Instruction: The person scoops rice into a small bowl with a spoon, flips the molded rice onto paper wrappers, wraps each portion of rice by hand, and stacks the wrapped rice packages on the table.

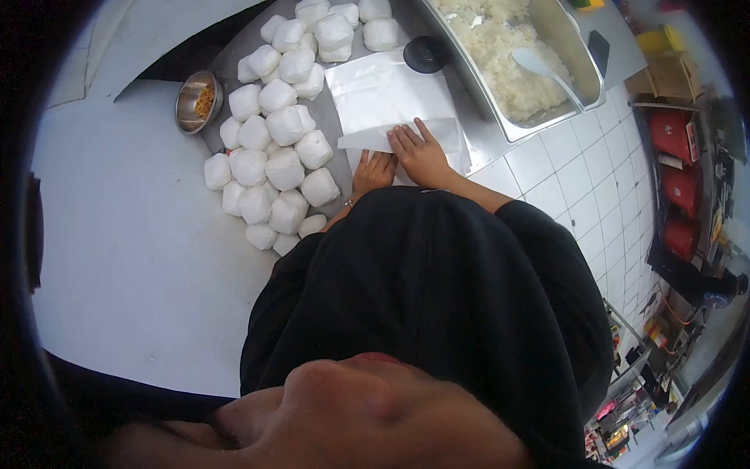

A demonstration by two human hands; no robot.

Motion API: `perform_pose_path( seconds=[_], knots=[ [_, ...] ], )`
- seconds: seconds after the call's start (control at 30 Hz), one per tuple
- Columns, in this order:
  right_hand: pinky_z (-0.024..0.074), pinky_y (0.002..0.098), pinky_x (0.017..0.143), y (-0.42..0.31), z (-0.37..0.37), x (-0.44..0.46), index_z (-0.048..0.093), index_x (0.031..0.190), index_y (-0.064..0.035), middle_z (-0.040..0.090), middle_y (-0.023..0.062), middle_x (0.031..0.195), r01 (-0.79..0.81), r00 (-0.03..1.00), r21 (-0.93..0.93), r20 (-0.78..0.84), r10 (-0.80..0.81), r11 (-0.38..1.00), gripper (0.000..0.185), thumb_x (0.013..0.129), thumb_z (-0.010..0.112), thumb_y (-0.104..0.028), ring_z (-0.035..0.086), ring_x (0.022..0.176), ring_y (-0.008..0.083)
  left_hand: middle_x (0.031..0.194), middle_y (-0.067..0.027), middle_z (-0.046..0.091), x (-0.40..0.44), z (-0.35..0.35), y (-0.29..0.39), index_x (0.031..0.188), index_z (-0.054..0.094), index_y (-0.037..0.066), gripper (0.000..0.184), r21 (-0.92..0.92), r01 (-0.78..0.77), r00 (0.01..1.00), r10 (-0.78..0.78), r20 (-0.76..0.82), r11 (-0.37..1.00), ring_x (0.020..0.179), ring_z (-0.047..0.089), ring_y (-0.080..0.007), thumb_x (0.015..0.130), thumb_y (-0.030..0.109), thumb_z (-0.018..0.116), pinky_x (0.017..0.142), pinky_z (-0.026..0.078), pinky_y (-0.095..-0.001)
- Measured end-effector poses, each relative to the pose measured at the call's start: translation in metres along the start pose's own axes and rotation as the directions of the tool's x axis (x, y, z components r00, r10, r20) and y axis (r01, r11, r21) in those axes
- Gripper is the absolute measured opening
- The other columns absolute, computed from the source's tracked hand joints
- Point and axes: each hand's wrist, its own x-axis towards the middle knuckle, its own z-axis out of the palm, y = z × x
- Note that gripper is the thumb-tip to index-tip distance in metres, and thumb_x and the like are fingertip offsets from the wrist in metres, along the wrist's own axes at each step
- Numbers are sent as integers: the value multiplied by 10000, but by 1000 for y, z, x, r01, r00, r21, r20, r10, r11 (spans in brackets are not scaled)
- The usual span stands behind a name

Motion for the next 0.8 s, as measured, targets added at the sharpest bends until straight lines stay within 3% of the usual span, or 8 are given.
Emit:
perform_pose_path(
  seconds=[0.1, 0.2, 0.3, 0.4, 0.5, 0.6, 0.7, 0.8],
  knots=[
    [280, 521, 1202, -2, 11, -13, 529, 1422, -31, 605, 136, 1396, -29, 999, 58, -42, 31, 998, 563, 868, 600, -102, 540, 1349, 236, 994, -32, 682, -2, 1, -1, 1086, 717, 128, 237, -60, 38, 999, -38, 1, 997, 988, 649, -172, 879, 202, 629, 941, 460, -440],
    [214, 561, 1213, -5, 13, -23, 456, 1472, -24, 506, 157, 1497, -42, 999, 103, -1, 42, 994, 632, 873, 610, -157, 455, 1421, 263, 998, 1, 632, -7, 0, -1, 1102, 707, 191, 219, -43, 110, 992, -106, 73, 993, 972, 614, -155, 898, 210, 631, 857, 432, -395],
    [180, 612, 1205, -7, 12, -26, 440, 1488, -44, 444, 114, 1555, -78, 996, 124, 40, 74, 989, 658, 866, 624, -155, 388, 1466, 247, 1056, 39, 582, -12, 9, 4, 1149, 674, 250, 226, -31, 219, 955, -220, -198, 975, 1005, 578, -141, 934, 224, 613, 873, 393, -383],
    [163, 643, 1196, -9, 2, -29, 419, 1504, -55, 377, 83, 1599, -87, 990, 70, 114, 79, 994, 668, 873, 618, -148, 319, 1502, 230, 1202, 66, 559, -18, 24, 3, 1259, 635, 303, 309, 95, 159, 920, -113, -376, 983, 1113, 551, -122, 962, 235, 589, 970, 354, -374],
    [150, 655, 1192, -13, -2, -29, 405, 1515, -65, 341, 58, 1618, -118, 985, 82, 138, 106, 990, 681, 874, 618, -153, 273, 1522, 216, 1346, 23, 577, 17, -17, 10, 1380, 578, 265, 415, 386, 86, 960, 28, -280, 918, 1260, 536, -126, 967, 226, 575, 1076, 299, -388],
    [149, 640, 1199, -13, 0, -32, 396, 1519, -61, 321, 70, 1626, -122, 975, 46, 192, 111, 991, 694, 874, 628, -172, 251, 1530, 218, 1465, -45, 547, 18, -15, 9, 1435, 544, 158, 453, 392, 49, 998, -58, 12, 919, 1384, 483, -156, 984, 212, 538, 1162, 263, -448],
    [161, 630, 1202, -6, 11, -46, 391, 1518, -54, 336, 87, 1616, -117, 991, 56, 70, 113, 992, 692, 882, 633, -186, 253, 1529, 224, 1469, -73, 556, 1, -13, -9, 1410, 546, 59, 435, 145, 53, 985, -76, 157, 988, 1405, 477, -187, 996, 186, 509, 1179, 272, -521],
    [174, 627, 1201, 3, 33, -67, 380, 1517, -41, 352, 106, 1606, -229, 973, 204, 33, 227, 952, 696, 888, 638, -188, 270, 1522, 246, 1454, -77, 566, -19, -4, -20, 1396, 553, 32, 451, -37, 139, 984, -134, 117, 990, 1389, 493, -208, 974, 190, 536, 1180, 281, -553]
  ],
)
